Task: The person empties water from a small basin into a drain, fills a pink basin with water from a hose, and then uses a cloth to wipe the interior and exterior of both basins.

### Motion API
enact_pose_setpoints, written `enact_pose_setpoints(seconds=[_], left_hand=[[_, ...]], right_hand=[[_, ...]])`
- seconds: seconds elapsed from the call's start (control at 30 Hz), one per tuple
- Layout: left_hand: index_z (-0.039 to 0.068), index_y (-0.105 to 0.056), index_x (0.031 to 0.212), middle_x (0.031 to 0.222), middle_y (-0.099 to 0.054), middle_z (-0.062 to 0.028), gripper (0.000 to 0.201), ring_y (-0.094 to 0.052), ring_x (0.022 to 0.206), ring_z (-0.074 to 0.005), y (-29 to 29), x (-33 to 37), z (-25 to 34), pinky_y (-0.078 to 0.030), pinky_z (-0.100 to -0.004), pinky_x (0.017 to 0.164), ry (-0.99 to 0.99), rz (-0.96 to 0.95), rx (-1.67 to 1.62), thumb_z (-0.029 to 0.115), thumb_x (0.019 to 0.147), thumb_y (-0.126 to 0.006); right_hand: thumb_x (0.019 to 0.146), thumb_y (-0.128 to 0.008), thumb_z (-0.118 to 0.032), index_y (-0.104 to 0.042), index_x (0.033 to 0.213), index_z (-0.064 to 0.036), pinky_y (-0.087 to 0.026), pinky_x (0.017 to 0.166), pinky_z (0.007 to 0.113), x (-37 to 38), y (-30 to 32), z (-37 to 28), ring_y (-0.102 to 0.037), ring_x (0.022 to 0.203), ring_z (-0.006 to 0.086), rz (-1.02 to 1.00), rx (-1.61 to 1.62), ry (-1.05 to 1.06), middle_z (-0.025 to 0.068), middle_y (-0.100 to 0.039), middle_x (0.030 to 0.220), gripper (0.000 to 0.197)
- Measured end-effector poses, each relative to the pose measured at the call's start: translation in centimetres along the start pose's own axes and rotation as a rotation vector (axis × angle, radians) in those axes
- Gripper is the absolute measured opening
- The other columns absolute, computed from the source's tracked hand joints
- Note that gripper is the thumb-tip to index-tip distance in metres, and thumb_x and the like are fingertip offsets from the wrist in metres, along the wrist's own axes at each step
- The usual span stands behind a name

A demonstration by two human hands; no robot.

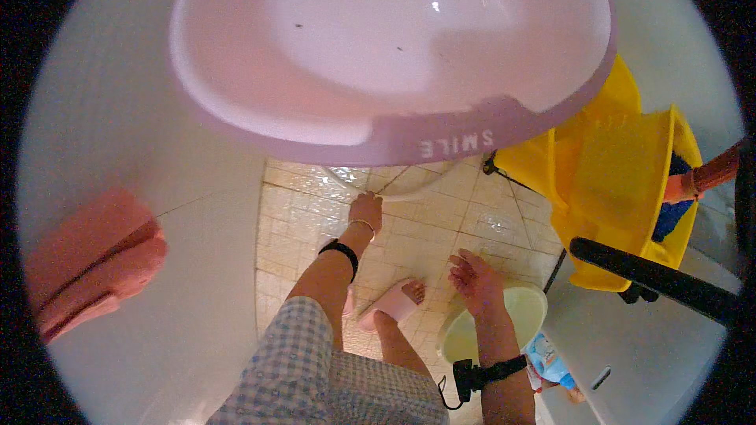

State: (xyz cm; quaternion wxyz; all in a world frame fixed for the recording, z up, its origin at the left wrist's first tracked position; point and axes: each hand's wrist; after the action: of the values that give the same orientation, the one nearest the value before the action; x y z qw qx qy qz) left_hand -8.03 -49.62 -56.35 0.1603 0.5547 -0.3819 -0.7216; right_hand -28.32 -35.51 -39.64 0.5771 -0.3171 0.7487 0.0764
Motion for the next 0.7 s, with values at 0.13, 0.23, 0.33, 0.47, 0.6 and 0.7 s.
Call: enact_pose_setpoints(seconds=[0.13, 0.23, 0.33, 0.47, 0.6, 0.7], left_hand=[[0.009, -0.056, 0.103, 0.101, -0.053, -0.0078, 0.025, -0.049, 0.1, -0.0238, -3.0, 3.7, 0.2, -0.041, -0.0383, 0.081, -0.003, 0.041, 0.141, 0.018, 0.083, -0.043], [0.011, -0.058, 0.1, 0.102, -0.054, -0.0057, 0.025, -0.046, 0.105, -0.0202, -4.0, 5.2, 2.7, -0.038, -0.0374, 0.083, 0.007, 0.088, 0.183, 0.018, 0.083, -0.042], [0.013, -0.056, 0.101, 0.1, -0.055, -0.0045, 0.023, -0.048, 0.103, -0.0199, -3.9, 3.6, 1.1, -0.04, -0.0376, 0.081, -0.021, -0.051, 0.214, 0.018, 0.082, -0.045], [0.011, -0.054, 0.098, 0.094, -0.057, -0.0071, 0.021, -0.053, 0.094, -0.0231, -2.8, -1.0, 1.8, -0.043, -0.0374, 0.076, -0.137, -0.035, 0.078, 0.019, 0.079, -0.051], [0.006, -0.051, 0.092, 0.09, -0.056, -0.0121, 0.022, -0.054, 0.089, -0.0295, 0.4, -7.1, 2.1, -0.045, -0.0388, 0.074, -0.274, -0.078, -0.214, 0.021, 0.076, -0.055], [0.004, -0.05, 0.085, 0.088, -0.056, -0.0148, 0.022, -0.054, 0.085, -0.0326, 3.2, -13.6, 2.0, -0.044, -0.0415, 0.072, -0.392, -0.098, -0.312, 0.023, 0.074, -0.055]], right_hand=[[0.083, -0.05, -0.02, -0.052, 0.1, -0.002, -0.048, 0.064, 0.028, 1.5, -0.6, 0.2, -0.055, 0.069, 0.0162, 0.031, 0.013, -0.017, 0.0109, -0.058, 0.089, 0.025], [0.083, -0.051, -0.021, -0.053, 0.098, -0.0023, -0.048, 0.062, 0.027, 3.2, 0.9, 0.7, -0.055, 0.068, 0.0158, 0.021, -0.025, 0.049, 0.0102, -0.059, 0.087, 0.024], [0.082, -0.053, -0.023, -0.054, 0.095, -0.003, -0.048, 0.061, 0.027, 3.8, -0.8, 1.9, -0.055, 0.066, 0.015, -0.005, -0.101, 0.012, 0.0085, -0.059, 0.083, 0.024], [0.081, -0.055, -0.026, -0.053, 0.095, -0.0037, -0.047, 0.063, 0.028, 5.7, 1.9, 4.4, -0.055, 0.068, 0.0152, 0.052, -0.167, -0.003, 0.0082, -0.059, 0.085, 0.026], [0.081, -0.054, -0.031, -0.05, 0.1, -0.0039, -0.046, 0.067, 0.031, 6.1, 4.0, 6.2, -0.055, 0.073, 0.0154, 0.082, -0.351, -0.017, 0.0083, -0.058, 0.088, 0.033], [0.084, -0.05, -0.031, -0.046, 0.106, -0.0043, -0.045, 0.069, 0.03, 1.7, -2.2, 4.2, -0.054, 0.078, 0.0151, 0.192, -0.213, -0.181, 0.008, -0.057, 0.091, 0.035]])
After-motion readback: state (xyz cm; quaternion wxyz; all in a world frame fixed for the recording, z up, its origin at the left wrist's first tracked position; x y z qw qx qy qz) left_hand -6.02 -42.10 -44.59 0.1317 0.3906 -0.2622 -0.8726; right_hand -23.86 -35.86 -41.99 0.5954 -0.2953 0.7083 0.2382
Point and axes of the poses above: each hand's wrist, its own x-axis towards the middle knuckle, its own y-axis out of the back of the hand, z = x × y
